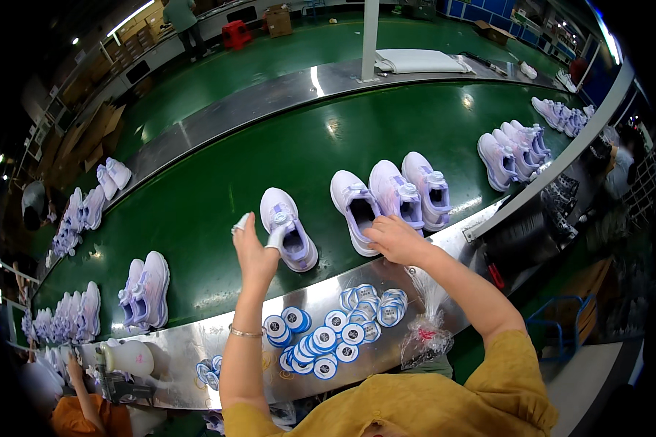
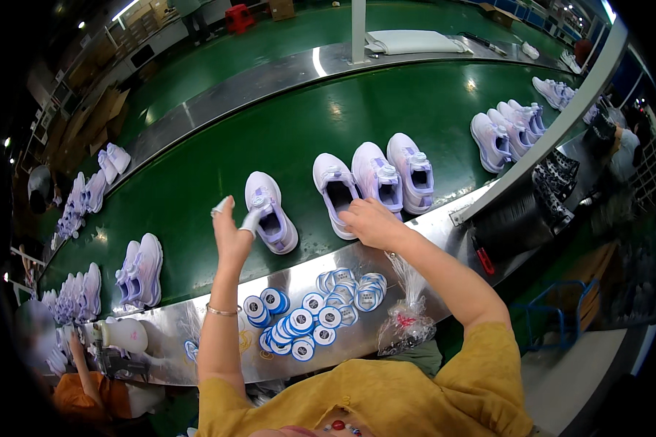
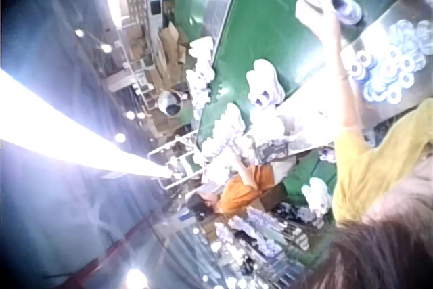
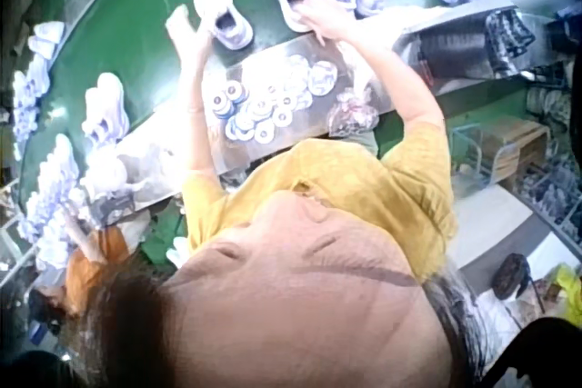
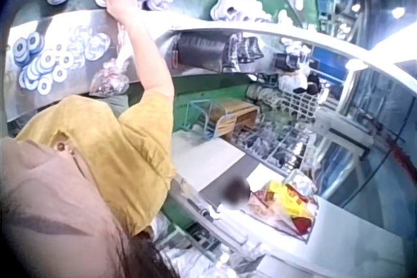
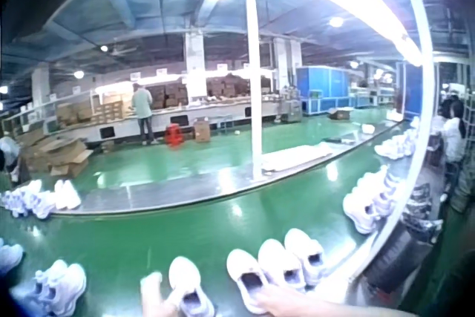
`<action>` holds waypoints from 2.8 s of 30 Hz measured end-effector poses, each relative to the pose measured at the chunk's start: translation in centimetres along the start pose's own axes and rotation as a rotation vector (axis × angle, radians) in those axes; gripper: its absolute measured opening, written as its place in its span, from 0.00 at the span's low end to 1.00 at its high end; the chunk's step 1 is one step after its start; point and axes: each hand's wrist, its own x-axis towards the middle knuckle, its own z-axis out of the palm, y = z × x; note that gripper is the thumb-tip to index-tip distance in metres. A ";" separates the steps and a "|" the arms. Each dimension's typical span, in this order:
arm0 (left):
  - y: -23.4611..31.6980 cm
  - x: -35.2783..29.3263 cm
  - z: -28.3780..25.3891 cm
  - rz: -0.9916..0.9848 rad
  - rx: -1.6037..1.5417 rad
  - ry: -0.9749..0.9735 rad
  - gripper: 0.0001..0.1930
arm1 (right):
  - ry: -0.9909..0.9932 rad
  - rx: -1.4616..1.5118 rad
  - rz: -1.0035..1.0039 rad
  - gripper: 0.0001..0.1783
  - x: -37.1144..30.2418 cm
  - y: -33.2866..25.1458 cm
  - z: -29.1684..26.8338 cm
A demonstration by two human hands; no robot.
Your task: The person attaches small circular tags to the tongue of white sneakers on a moving conveyor belt. They pick up each tag, place it on the shoe, and secure it with a small fastener. The person also briefly retrieves a wipe from a bag and returns to the assembly line.
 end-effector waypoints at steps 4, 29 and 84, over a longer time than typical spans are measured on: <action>5.3 1.4 -1.1 -0.142 -0.416 -0.265 0.16 | -0.060 -0.049 0.026 0.07 -1.0 2.6 -1.6; 6.8 0.9 12.5 -0.068 -0.460 -0.514 0.08 | 0.447 0.020 0.450 0.10 4.8 3.6 2.1; 9.2 6.4 8.1 0.333 0.025 -0.696 0.11 | 0.700 0.187 0.270 0.02 5.5 -2.2 4.6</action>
